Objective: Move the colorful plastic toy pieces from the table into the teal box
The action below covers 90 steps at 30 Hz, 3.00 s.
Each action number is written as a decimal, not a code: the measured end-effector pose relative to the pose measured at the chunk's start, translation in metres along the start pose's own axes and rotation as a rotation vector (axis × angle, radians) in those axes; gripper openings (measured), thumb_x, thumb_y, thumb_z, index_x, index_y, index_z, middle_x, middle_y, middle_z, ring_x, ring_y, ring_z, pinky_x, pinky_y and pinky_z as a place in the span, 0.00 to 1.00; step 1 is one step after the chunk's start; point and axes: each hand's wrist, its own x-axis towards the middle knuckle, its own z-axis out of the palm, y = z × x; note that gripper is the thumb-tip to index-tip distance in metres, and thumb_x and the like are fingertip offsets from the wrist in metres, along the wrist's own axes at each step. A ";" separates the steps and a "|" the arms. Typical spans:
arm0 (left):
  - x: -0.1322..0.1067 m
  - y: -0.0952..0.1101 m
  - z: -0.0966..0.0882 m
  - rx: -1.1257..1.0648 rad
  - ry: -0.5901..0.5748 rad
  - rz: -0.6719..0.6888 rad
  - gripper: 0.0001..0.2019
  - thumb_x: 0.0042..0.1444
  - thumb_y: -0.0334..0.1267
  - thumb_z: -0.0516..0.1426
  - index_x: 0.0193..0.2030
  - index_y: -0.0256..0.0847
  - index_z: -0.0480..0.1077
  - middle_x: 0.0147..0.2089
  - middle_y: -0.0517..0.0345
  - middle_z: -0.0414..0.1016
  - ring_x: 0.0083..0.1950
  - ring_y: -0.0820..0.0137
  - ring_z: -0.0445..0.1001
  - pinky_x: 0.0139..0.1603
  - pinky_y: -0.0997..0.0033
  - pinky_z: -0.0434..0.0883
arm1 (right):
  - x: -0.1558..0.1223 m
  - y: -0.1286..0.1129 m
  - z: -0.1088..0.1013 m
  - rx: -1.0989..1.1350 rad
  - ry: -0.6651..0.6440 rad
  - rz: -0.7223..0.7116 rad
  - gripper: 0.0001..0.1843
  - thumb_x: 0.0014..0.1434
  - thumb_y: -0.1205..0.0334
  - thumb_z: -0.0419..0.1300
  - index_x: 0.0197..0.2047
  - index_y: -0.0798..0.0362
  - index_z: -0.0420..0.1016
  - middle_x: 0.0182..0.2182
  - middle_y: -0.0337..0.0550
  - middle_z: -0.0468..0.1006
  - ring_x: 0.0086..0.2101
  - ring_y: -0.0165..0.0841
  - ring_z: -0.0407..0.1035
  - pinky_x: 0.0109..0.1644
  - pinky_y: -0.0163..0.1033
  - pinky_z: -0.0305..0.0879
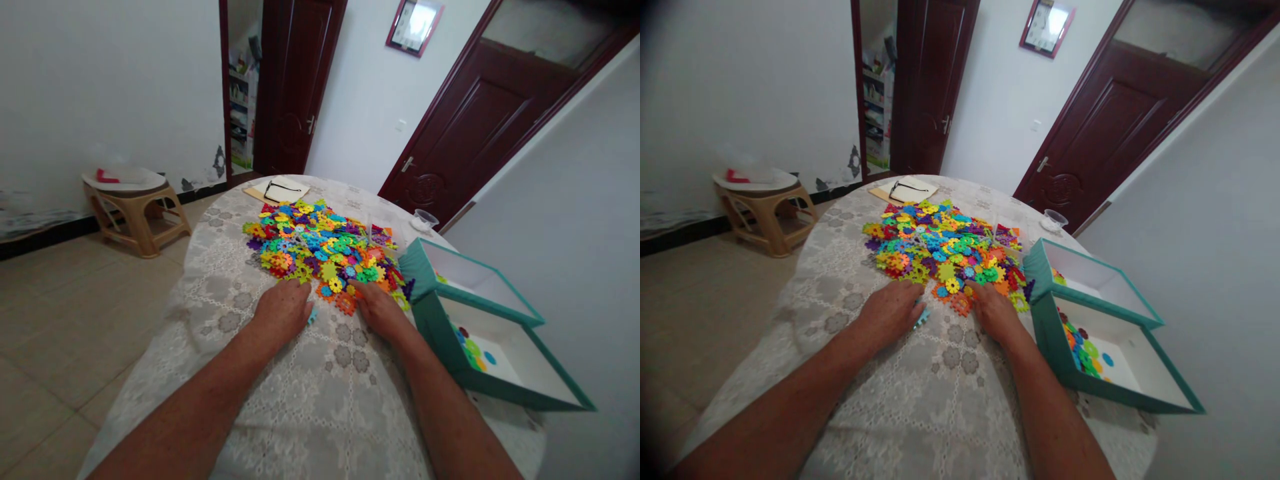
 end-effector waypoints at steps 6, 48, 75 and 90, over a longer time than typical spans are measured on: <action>0.000 0.001 0.000 0.017 0.012 -0.002 0.10 0.67 0.42 0.54 0.48 0.42 0.74 0.52 0.46 0.79 0.55 0.56 0.76 0.52 0.59 0.73 | 0.006 -0.016 -0.004 -0.197 -0.081 0.038 0.26 0.70 0.68 0.50 0.67 0.42 0.70 0.46 0.49 0.76 0.40 0.38 0.74 0.41 0.38 0.64; 0.002 -0.001 0.000 -0.004 -0.069 0.025 0.23 0.62 0.55 0.60 0.55 0.42 0.72 0.54 0.46 0.76 0.56 0.55 0.74 0.56 0.60 0.70 | -0.020 -0.011 -0.034 -0.130 0.275 0.182 0.09 0.70 0.62 0.54 0.49 0.51 0.74 0.46 0.54 0.75 0.49 0.46 0.69 0.55 0.47 0.65; 0.003 -0.007 0.002 -0.566 -0.046 0.018 0.17 0.60 0.34 0.57 0.56 0.45 0.73 0.54 0.50 0.81 0.54 0.59 0.78 0.56 0.62 0.71 | 0.008 -0.032 0.010 0.435 0.281 -0.058 0.05 0.67 0.60 0.60 0.42 0.51 0.77 0.46 0.48 0.79 0.49 0.39 0.72 0.55 0.42 0.66; 0.007 -0.007 0.008 -0.746 0.141 0.007 0.19 0.59 0.29 0.55 0.57 0.43 0.74 0.58 0.51 0.79 0.61 0.61 0.75 0.66 0.57 0.68 | 0.037 -0.053 0.020 0.237 0.184 0.038 0.06 0.60 0.64 0.61 0.32 0.51 0.67 0.30 0.38 0.72 0.33 0.33 0.66 0.38 0.36 0.56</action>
